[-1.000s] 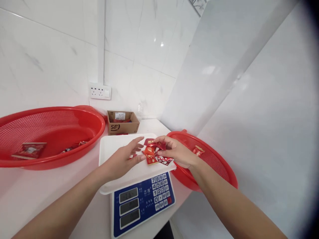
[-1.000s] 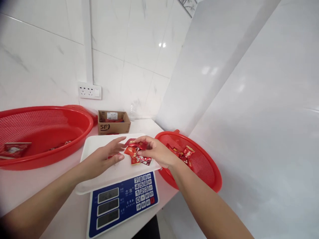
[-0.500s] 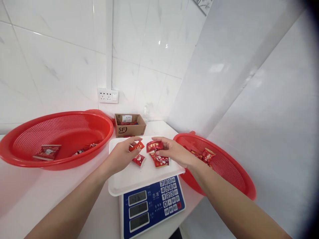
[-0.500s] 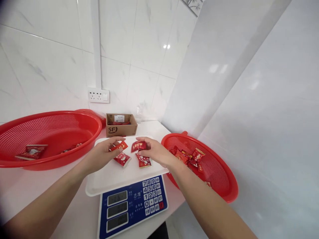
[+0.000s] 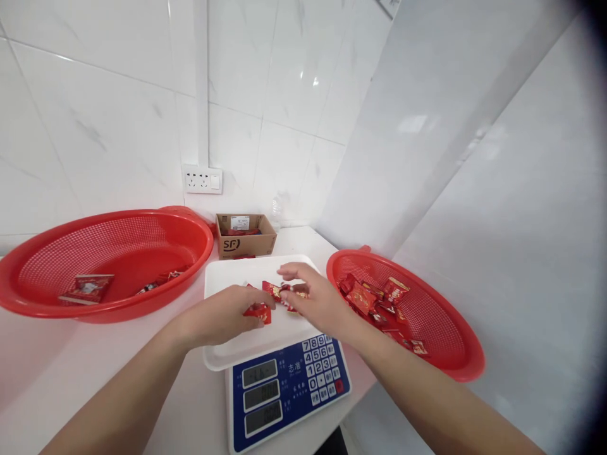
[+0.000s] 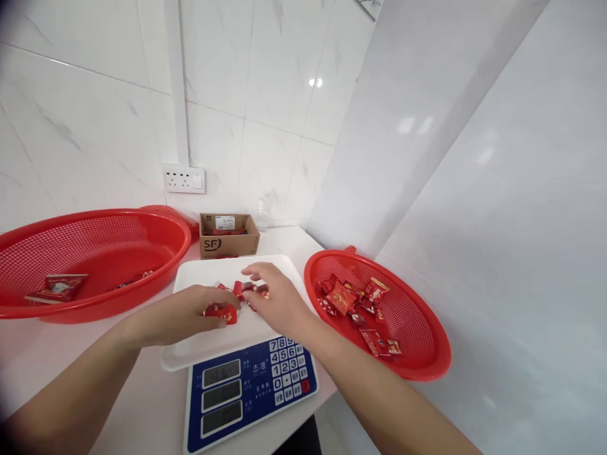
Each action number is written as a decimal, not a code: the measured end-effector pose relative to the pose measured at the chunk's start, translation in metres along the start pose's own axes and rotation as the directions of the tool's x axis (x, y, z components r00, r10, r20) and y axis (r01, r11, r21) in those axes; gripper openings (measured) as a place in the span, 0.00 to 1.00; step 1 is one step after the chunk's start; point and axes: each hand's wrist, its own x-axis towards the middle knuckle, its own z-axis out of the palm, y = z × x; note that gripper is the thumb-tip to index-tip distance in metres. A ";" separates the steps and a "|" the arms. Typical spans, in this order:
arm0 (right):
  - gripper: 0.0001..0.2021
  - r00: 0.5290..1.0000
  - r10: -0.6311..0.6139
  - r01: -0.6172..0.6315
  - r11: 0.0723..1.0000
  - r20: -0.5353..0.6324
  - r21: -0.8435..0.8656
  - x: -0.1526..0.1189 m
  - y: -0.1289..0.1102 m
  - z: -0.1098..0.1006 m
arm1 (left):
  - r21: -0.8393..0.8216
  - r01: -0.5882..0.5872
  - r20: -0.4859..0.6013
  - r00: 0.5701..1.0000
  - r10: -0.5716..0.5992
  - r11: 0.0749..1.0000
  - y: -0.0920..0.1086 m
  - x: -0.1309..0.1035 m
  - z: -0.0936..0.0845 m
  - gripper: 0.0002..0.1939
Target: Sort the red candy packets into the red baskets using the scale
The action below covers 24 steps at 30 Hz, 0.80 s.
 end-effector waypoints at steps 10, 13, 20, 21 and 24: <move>0.34 0.926 0.118 0.052 0.901 0.359 -0.431 -0.016 0.022 0.008 | 0.240 0.039 -0.115 0.993 -0.012 0.970 -0.009 0.005 0.009 0.21; 0.37 0.885 0.168 0.075 0.869 0.435 -0.488 -0.013 0.026 0.011 | 0.239 0.039 -0.110 0.994 -0.013 0.970 -0.015 0.010 0.014 0.22; 0.40 0.881 0.222 0.007 0.876 0.417 -0.482 -0.001 0.027 0.005 | 0.228 0.004 -0.199 0.979 0.042 0.974 -0.026 0.019 0.021 0.21; 0.41 0.880 0.227 -0.005 0.882 0.417 -0.471 -0.001 0.027 0.004 | 0.229 -0.004 -0.196 0.979 0.050 0.973 -0.026 0.018 0.020 0.21; 0.38 0.883 0.267 -0.063 0.882 0.386 -0.467 -0.004 0.028 0.000 | 0.250 -0.014 -0.178 0.982 0.060 0.968 -0.026 0.016 0.017 0.21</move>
